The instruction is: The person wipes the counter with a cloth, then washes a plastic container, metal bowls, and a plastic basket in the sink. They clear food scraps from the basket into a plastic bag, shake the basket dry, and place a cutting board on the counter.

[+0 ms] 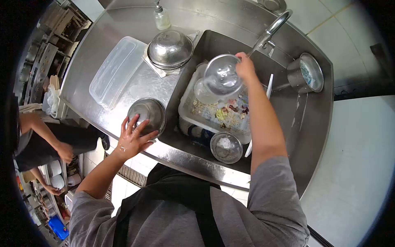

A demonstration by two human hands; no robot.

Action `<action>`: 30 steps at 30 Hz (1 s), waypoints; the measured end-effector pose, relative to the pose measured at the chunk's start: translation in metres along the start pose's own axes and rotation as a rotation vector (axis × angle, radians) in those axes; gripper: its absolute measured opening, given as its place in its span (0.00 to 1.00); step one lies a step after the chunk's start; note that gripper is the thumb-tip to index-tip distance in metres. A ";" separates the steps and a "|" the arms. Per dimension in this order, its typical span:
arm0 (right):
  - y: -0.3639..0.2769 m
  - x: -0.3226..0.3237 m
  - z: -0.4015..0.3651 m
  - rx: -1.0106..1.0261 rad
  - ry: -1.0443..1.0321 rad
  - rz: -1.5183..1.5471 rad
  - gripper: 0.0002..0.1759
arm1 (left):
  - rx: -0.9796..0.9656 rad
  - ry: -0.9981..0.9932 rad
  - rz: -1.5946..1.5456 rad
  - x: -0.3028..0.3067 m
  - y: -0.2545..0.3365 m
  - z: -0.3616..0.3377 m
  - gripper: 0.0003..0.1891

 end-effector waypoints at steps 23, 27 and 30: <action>-0.014 0.055 -0.050 0.050 0.529 0.664 0.18 | 0.198 0.000 -1.839 0.043 0.040 0.338 0.20; -0.059 0.070 -0.070 0.266 0.580 -0.450 0.17 | 0.190 0.080 -1.710 0.018 0.060 0.360 0.23; -0.011 0.030 -0.041 -0.211 0.165 -0.084 0.13 | 0.123 0.226 -1.752 -0.001 0.071 0.364 0.24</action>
Point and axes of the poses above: each hand's wrist, its own z-axis towards the middle knuckle, its own x-axis out of the back of the hand, y = z × x, the point moved 3 cm from there along z, towards the middle knuckle, and after that the axes turned 14 degrees about -y, right-handed, at the moved point
